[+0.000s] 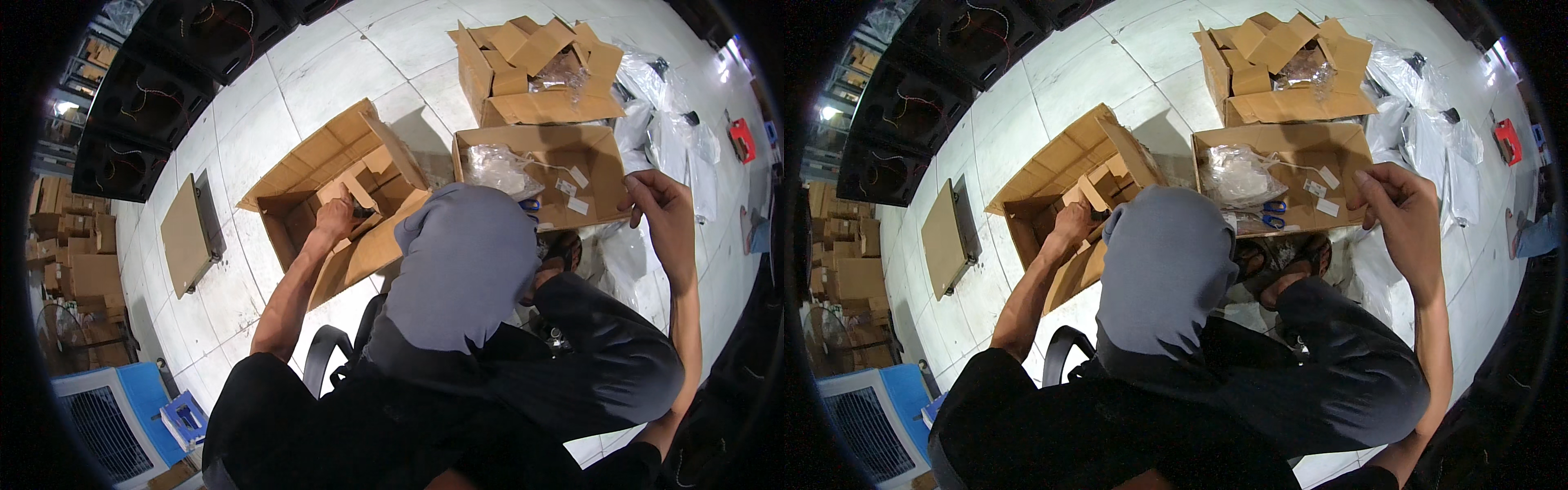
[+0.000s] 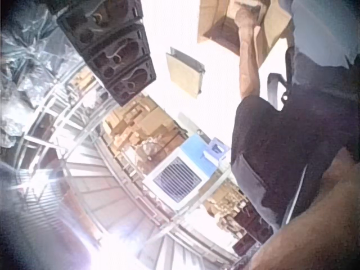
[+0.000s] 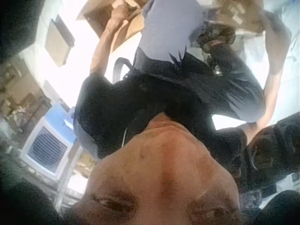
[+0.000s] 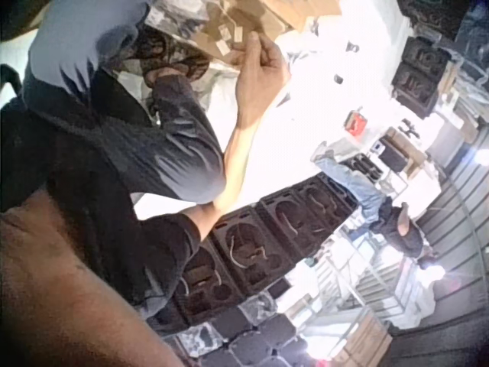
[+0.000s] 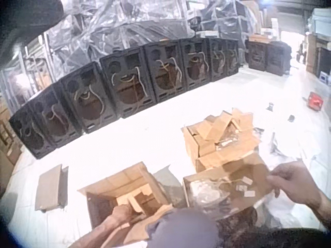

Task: The person sits on the floor and repeatedly picks up small cylindrical electronic components from a cardboard box. They apply a small white label to each component and place them on the floor in a growing pile. The person continues this process for the duration of the clip.

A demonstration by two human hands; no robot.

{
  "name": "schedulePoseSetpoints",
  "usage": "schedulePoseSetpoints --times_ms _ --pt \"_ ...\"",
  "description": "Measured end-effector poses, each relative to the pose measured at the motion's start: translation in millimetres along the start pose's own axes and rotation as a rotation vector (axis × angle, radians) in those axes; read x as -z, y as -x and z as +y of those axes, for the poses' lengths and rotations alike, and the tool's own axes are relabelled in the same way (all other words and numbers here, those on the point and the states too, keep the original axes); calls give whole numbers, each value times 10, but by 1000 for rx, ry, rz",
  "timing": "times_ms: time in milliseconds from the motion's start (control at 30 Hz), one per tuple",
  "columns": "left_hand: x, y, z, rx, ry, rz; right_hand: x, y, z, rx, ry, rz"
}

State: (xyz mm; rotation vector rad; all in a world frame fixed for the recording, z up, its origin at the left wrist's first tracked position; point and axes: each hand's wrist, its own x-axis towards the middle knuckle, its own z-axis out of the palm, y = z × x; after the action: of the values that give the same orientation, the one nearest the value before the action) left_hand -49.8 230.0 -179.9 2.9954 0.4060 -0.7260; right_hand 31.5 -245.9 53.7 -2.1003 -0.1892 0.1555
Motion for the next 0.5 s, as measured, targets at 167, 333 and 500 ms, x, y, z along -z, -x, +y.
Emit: schedulePoseSetpoints --times_ms 167,333,500 --pt "-9 -107 -91 -40 20 -63 -2 3 6 3 -30 3" --pt "258 128 -130 -28 320 96 -2 -2 2 -14 -17 -16" --pt "840 506 -132 10 461 216 -1 -8 96 -42 -51 -55"
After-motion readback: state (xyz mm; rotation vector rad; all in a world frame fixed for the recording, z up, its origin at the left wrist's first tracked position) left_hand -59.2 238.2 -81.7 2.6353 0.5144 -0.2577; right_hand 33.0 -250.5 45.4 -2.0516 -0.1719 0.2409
